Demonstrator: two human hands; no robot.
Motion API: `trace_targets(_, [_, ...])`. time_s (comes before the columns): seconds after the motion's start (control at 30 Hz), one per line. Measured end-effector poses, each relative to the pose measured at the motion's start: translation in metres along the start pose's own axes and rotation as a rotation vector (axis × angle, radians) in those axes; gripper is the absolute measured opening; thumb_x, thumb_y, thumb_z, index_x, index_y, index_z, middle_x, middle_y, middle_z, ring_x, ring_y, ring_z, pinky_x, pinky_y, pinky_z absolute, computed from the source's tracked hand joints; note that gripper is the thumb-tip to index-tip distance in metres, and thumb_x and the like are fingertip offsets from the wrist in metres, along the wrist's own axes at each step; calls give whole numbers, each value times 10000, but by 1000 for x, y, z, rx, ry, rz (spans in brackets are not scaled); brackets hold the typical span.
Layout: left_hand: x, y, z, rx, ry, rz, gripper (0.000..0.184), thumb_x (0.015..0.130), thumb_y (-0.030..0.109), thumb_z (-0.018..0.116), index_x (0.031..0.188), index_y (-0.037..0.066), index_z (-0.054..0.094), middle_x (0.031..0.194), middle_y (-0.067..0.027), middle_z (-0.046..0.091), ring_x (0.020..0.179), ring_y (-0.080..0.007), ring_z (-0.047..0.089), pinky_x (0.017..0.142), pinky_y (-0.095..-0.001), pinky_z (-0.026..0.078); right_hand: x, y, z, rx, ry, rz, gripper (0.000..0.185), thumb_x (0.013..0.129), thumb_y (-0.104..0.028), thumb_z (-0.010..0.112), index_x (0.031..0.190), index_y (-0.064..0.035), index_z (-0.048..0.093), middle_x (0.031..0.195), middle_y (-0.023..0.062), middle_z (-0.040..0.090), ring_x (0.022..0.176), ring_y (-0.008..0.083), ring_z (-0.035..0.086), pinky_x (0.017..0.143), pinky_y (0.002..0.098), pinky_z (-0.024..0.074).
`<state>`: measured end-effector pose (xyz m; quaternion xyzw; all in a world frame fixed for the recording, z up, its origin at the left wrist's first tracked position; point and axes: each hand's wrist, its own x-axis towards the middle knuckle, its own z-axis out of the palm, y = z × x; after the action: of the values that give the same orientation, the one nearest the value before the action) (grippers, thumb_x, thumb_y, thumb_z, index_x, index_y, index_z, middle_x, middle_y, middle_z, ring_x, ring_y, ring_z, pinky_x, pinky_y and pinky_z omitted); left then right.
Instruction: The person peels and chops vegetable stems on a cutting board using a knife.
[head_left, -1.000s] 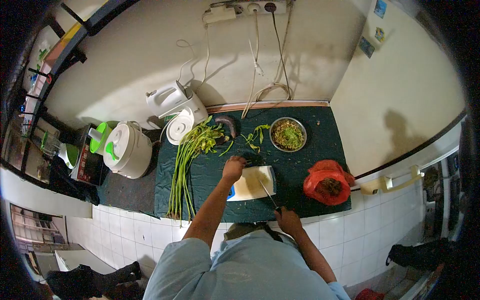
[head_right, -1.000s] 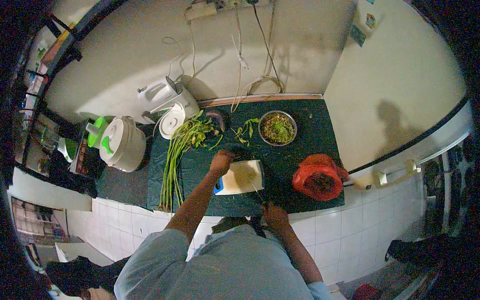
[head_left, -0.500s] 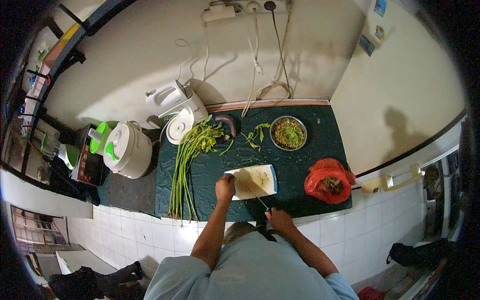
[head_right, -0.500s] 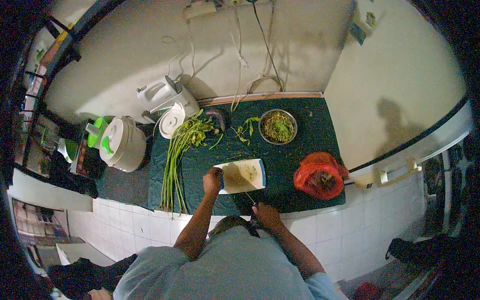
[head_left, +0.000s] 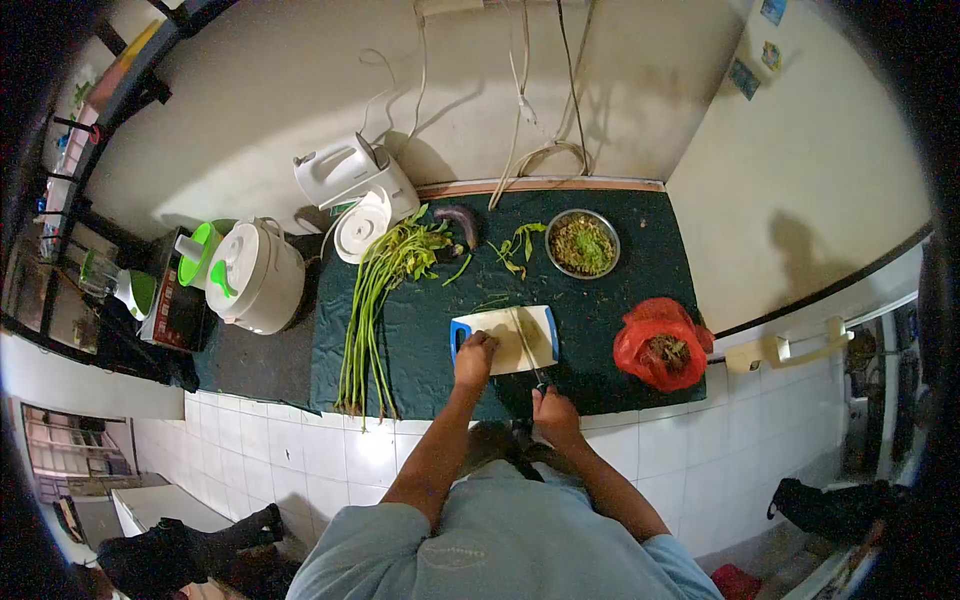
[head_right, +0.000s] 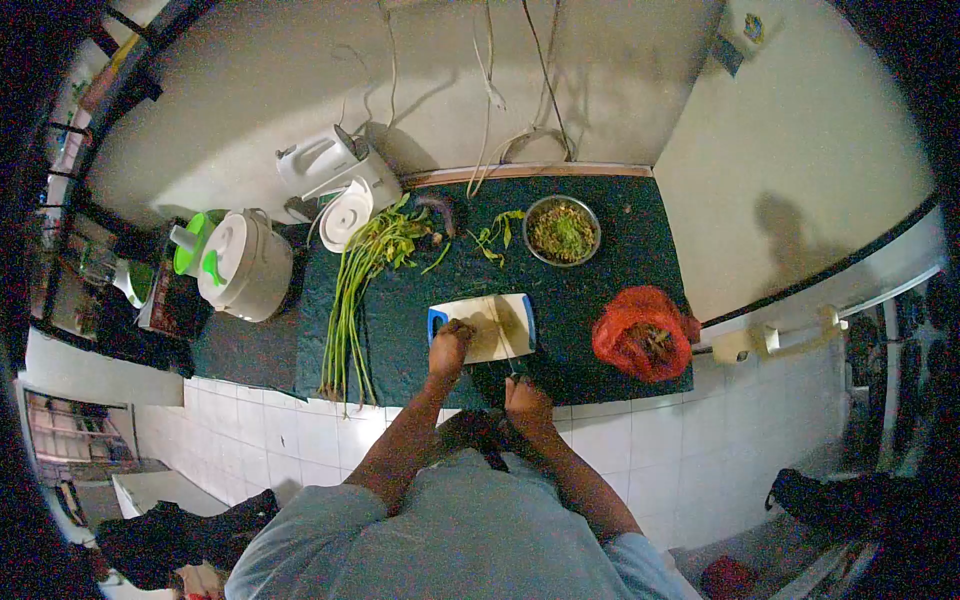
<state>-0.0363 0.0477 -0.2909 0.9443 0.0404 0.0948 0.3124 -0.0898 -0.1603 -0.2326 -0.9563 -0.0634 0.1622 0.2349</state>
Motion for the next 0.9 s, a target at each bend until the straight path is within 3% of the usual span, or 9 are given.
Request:
trace_targets(0.13, [-6,-10,2,72,51,171,184,810,105,565,934,98,701,978,-65,622,934,-293,586,791,-395,500,4,-12,6,-4,-40,-28,423,960,-367,421,907,28,564,800,260,639,760,430,638,690,529,500])
trace_targets(0.3, [-8,-3,-8,50,-18,84,209,816,108,562,957,133,715,986,-54,620,944,-284,574,810,-385,500,7,-44,-11,48,-126,45,424,958,-357,419,919,35,578,847,269,647,818,423,647,732,520,504])
trace_targets(0.4, [-5,-13,-8,109,-37,109,211,822,118,563,961,153,718,983,-47,621,936,-288,573,808,-383,502,8,-53,-15,-41,-182,-64,439,955,-366,424,936,46,576,862,270,650,838,425,648,759,514,507])
trace_targets(0.5, [-4,-26,0,141,-47,142,190,830,139,569,949,153,716,981,-42,622,934,-291,572,801,-386,504,9,-35,32,74,-196,134,441,953,-364,427,920,46,585,888,277,645,847,429,643,768,515,504])
trace_targets(0.57, [-1,-25,-1,142,-59,131,174,834,151,573,934,144,714,981,-39,624,932,-293,572,793,-389,506,2,-25,44,117,4,-29,447,952,-357,427,887,50,600,888,291,637,859,432,636,769,523,498])
trace_targets(0.6, [0,-20,-5,87,-71,25,158,837,167,577,917,133,708,979,-40,626,934,-294,576,785,-394,508,8,-31,33,116,5,-27,447,952,-357,427,887,50,600,888,291,637,859,432,636,769,523,498])
trace_targets(0.67, [-1,-11,-9,31,-84,-86,149,840,183,581,901,121,702,978,-40,629,936,-296,581,776,-399,509,26,-55,-6,97,-186,13,447,949,-353,430,863,48,609,862,297,633,864,433,630,767,519,499])
trace_targets(0.77, [-3,-10,-17,-2,-33,-87,147,838,196,586,889,107,691,982,-46,634,945,-293,593,771,-410,509,46,-58,-10,-48,-168,-53,356,939,-222,398,878,16,656,825,239,656,796,390,654,710,493,524])
trace_targets(0.9, [-8,-9,-14,16,-85,-129,162,843,182,568,921,102,686,992,-59,636,959,-287,595,787,-405,507,35,-78,-36,205,-430,219,496,963,-349,412,749,48,621,787,282,633,821,452,626,736,538,486])
